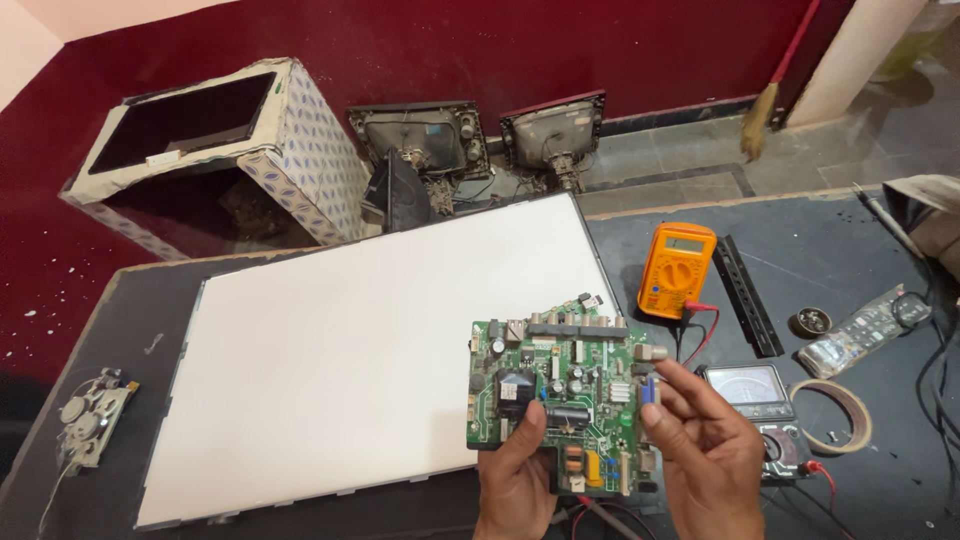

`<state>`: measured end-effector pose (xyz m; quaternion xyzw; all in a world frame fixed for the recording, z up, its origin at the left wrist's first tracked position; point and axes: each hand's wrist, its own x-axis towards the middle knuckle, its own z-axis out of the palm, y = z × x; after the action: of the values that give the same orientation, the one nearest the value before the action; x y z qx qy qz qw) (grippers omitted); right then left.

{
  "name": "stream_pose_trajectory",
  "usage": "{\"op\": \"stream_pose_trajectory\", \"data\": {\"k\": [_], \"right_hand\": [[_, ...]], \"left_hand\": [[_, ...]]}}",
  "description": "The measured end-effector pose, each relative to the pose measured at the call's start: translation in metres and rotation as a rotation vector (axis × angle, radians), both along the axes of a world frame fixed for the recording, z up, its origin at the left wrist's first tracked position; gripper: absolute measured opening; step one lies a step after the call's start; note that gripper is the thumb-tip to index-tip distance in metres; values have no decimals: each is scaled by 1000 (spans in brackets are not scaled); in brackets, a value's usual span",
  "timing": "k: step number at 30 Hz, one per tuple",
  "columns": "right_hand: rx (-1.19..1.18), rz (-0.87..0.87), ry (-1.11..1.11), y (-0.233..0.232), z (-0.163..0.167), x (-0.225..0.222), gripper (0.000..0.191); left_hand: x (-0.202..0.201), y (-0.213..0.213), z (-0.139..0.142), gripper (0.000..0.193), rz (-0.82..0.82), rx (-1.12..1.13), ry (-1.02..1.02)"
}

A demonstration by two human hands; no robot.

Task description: The person uses a multimeter to test various points on a green circuit board. They hold the board, flip it over to show the back, and then place it on a white surface to continue testing with the multimeter probes.

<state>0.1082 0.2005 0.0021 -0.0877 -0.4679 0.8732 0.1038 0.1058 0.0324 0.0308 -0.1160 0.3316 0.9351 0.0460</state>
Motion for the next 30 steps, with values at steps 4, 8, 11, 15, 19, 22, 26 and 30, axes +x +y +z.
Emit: {"op": "stream_pose_trajectory", "data": {"k": [4,8,11,15,19,22,26,30], "right_hand": [[-40,-15,7,0,1,1,53],[-70,-47,-44,3,3,-2,52],[-83,-67,-49,6,7,-2,53],[-51,-60,-60,6,14,-1,53],[-38,-73,-27,4,14,-1,54],[-18,-75,1,3,12,-1,53],[12,-84,18,3,12,-1,52],[4,-95,-49,3,14,-4,53]], "left_hand": [[-2,4,10,50,23,-56,-34],[-4,6,20,59,64,-113,-139],[-3,3,26,51,88,-70,82],[-5,-1,33,39,129,-89,-6],[-9,-3,37,25,146,-177,-14],[-10,-3,40,19,139,-268,-46],[-11,-3,43,15,127,-295,-64],[-13,-2,43,17,108,-316,-77]]}}
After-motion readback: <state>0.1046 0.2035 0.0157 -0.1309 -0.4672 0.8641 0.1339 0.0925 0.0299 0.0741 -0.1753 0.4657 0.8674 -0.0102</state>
